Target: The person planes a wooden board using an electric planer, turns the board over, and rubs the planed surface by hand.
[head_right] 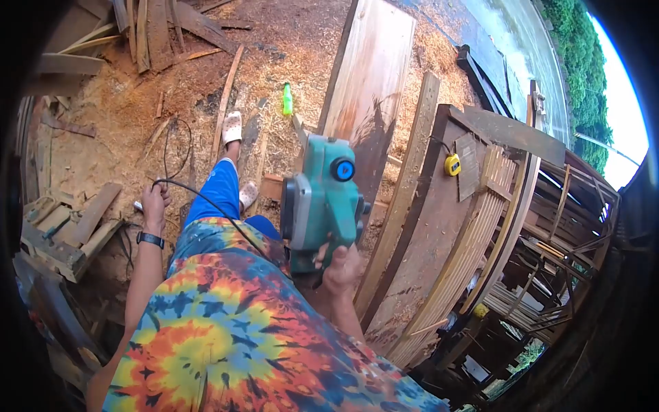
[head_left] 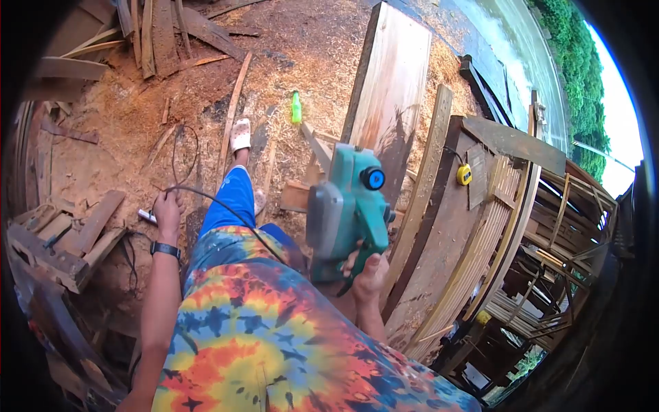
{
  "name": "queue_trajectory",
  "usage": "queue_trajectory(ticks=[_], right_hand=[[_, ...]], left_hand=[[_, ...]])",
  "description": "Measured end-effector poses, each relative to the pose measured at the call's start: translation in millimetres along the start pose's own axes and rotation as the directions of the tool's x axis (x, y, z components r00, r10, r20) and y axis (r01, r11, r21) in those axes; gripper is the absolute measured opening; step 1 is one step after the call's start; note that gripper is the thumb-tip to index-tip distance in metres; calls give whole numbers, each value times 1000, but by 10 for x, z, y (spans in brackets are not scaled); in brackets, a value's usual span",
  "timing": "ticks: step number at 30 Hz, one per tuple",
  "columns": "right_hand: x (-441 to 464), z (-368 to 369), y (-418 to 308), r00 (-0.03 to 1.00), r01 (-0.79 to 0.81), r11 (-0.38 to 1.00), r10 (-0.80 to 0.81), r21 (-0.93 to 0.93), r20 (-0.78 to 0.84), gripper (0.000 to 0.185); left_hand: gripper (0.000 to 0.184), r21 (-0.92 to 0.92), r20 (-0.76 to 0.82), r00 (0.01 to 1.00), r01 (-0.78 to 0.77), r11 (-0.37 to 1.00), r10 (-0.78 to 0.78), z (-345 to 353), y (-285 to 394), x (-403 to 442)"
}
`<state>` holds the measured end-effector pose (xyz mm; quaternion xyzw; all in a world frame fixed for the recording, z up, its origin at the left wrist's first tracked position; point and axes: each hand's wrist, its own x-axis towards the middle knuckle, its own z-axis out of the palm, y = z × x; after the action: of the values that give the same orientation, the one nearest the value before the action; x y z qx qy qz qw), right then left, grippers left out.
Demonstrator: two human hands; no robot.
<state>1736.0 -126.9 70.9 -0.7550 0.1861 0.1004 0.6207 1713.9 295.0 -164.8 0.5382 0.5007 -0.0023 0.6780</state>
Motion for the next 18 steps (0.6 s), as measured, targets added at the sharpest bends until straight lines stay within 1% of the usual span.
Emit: queue_trajectory(ticks=[1,2,4,6,10,12,14,15,18], right_hand=[[-75,-14,46,1000,1,1000,-1,20,6,78],[-91,-20,64,1000,-1,999,0,41,10,78],[43,2,-15,1000,-18,999,18,48,2,78],[272,57,-158,1000,-19,999,19,46,10,77],[1142,198,-592,998,36,999,-38,27,48,72],[1684,272,-759,994,90,994,-93,58,57,69],[2263,371,-957,995,98,991,-100,90,22,61],[2553,427,-1082,994,104,990,-106,97,22,61],[3437,576,-1478,991,127,988,-129,93,21,61]], left_hand=[[14,3,21,999,31,1000,-31,1,42,-15],[17,28,13,1000,25,999,-25,-4,14,25],[16,21,54,997,53,998,-54,-20,36,130],[15,58,30,999,8,998,-9,20,66,277],[14,172,-20,999,-34,985,38,257,395,347],[14,203,4,999,-35,978,35,349,519,368],[14,217,22,999,-52,975,49,429,586,412],[17,213,64,996,-76,974,63,461,612,438],[18,315,29,997,-81,945,76,670,709,423]])
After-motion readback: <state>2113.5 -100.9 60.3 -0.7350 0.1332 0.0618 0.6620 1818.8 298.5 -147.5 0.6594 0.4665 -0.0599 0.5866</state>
